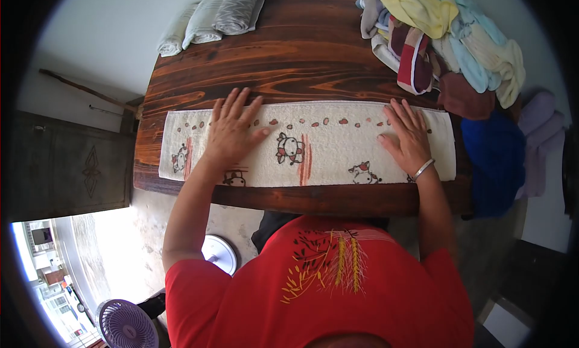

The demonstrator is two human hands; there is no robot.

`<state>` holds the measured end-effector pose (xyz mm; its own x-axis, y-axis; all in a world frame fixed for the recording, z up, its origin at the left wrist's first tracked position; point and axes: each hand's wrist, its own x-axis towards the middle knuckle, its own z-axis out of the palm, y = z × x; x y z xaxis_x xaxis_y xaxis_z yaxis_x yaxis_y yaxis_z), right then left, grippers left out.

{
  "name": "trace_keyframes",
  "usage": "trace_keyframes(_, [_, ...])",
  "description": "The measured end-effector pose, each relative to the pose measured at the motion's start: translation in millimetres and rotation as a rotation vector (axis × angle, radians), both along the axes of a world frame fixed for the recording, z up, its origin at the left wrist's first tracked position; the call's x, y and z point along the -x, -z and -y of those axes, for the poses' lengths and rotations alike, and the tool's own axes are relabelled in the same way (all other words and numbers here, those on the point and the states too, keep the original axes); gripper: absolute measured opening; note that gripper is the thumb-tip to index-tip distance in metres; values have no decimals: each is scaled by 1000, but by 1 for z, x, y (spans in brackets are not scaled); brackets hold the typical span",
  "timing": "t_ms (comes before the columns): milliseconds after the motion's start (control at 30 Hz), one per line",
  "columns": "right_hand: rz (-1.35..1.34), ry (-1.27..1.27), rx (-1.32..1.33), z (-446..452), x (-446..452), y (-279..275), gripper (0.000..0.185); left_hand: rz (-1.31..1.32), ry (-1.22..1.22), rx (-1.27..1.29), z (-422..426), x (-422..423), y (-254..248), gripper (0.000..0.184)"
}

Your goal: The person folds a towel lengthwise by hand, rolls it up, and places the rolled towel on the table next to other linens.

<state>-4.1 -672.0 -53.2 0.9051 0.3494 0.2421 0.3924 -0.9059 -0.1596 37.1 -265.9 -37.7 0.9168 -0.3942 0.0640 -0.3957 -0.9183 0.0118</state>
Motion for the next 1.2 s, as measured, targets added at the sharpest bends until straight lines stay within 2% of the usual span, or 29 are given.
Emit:
trace_keyframes(267, [-5,7,0,-1,0,-1,62,8,-399,-19,-107,4,11,68])
trace_keyframes(400, [-35,-5,-7,1,-4,-2,61,12,-480,-7,-120,5,11,69])
trace_keyframes(500, [-39,-59,-57,-5,-19,-21,54,100,-364,-67,-97,-4,-9,63])
trace_keyframes(567, [29,-118,-118,-33,-38,-39,48,197,-83,188,-51,-19,-29,49])
trace_keyframes(600, [147,-156,-144,-48,-46,-40,35,207,5,340,-21,-25,-33,35])
trace_keyframes(633, [127,-154,-149,-60,-51,-39,32,164,107,384,6,-33,-34,29])
trace_keyframes(667, [108,-153,-155,-72,-56,-36,29,244,208,389,33,-36,-31,23])
trace_keyframes(733, [87,-164,-167,-87,-62,-28,25,147,331,466,78,-43,-30,16])
trace_keyframes(833, [77,-179,-197,-87,-55,-17,22,92,397,531,110,-45,-12,15])
trace_keyframes(933, [60,-179,-227,-77,-54,-15,21,113,363,540,116,-39,2,15])
trace_keyframes(1200, [12,-192,-282,-78,-60,-19,19,38,321,504,112,-41,-3,15])
